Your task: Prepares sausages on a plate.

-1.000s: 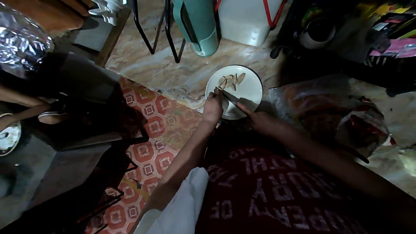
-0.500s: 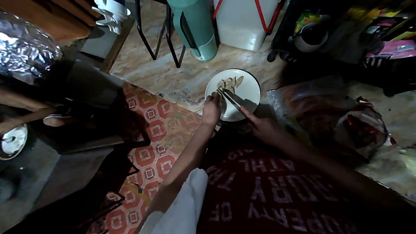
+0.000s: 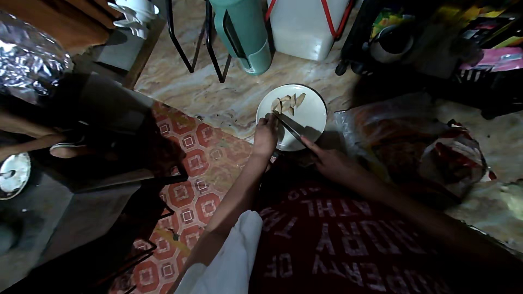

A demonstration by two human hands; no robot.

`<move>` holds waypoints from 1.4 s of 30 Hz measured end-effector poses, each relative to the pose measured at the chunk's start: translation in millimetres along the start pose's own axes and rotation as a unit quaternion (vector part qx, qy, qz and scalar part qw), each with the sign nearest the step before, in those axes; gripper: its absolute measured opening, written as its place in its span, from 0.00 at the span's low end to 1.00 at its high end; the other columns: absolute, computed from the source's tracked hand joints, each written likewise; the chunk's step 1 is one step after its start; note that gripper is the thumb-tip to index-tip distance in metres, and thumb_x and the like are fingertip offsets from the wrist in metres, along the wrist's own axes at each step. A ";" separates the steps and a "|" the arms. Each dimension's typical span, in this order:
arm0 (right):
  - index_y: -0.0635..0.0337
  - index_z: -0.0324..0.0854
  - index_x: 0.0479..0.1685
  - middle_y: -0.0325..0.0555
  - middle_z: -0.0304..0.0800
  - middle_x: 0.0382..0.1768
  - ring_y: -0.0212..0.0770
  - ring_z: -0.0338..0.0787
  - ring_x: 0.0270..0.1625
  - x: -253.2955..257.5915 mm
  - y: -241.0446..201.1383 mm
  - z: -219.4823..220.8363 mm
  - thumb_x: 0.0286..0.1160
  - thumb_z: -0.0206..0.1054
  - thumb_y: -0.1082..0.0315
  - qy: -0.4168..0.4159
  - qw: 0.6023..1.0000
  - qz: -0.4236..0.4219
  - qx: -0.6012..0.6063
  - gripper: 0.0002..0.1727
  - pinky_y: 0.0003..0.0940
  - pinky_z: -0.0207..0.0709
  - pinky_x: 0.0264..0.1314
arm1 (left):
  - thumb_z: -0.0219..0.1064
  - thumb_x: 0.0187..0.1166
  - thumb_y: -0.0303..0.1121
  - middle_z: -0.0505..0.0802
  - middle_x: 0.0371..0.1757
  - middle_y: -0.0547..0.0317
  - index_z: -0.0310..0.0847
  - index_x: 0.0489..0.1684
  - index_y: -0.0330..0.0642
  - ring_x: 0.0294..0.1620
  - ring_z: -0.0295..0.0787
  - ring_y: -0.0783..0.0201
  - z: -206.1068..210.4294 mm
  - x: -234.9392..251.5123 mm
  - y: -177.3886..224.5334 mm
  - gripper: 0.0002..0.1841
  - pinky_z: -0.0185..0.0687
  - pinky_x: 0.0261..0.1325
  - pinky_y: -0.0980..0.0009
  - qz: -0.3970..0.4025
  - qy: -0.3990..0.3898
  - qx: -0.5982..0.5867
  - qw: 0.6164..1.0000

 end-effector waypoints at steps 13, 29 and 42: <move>0.32 0.33 0.98 0.66 0.88 0.58 0.63 0.89 0.59 12.4 3.7 -0.1 0.95 0.50 0.61 -0.018 0.998 -0.028 0.046 0.38 0.61 0.78 0.66 | 0.60 0.87 0.28 0.80 0.75 0.34 0.65 0.88 0.38 0.72 0.81 0.39 1.8 1.1 0.5 0.28 0.77 0.74 0.47 0.000 -0.018 0.019 1.000; 0.30 0.28 0.98 0.69 0.86 0.60 0.66 0.88 0.61 25.4 2.9 4.3 0.94 0.50 0.63 -0.055 0.998 0.019 0.030 0.41 0.62 0.77 0.68 | 0.59 0.88 0.28 0.81 0.74 0.35 0.67 0.86 0.36 0.70 0.84 0.40 0.0 1.2 -3.2 0.26 0.79 0.72 0.48 -0.006 -0.008 0.006 1.000; 0.33 0.30 0.98 0.67 0.87 0.60 0.68 0.88 0.63 19.1 -11.9 8.4 0.90 0.53 0.66 0.011 0.999 0.011 -0.050 0.43 0.64 0.78 0.66 | 0.63 0.86 0.32 0.84 0.70 0.33 0.75 0.77 0.35 0.69 0.84 0.40 -4.0 -8.1 -5.3 0.22 0.78 0.72 0.44 -0.036 0.028 -0.039 0.998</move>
Point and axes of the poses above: each hand's wrist, its own x-axis towards the middle knuckle, its own z-axis out of the palm, y = z × x, the point moved 6 cm from there along x, towards the middle knuckle
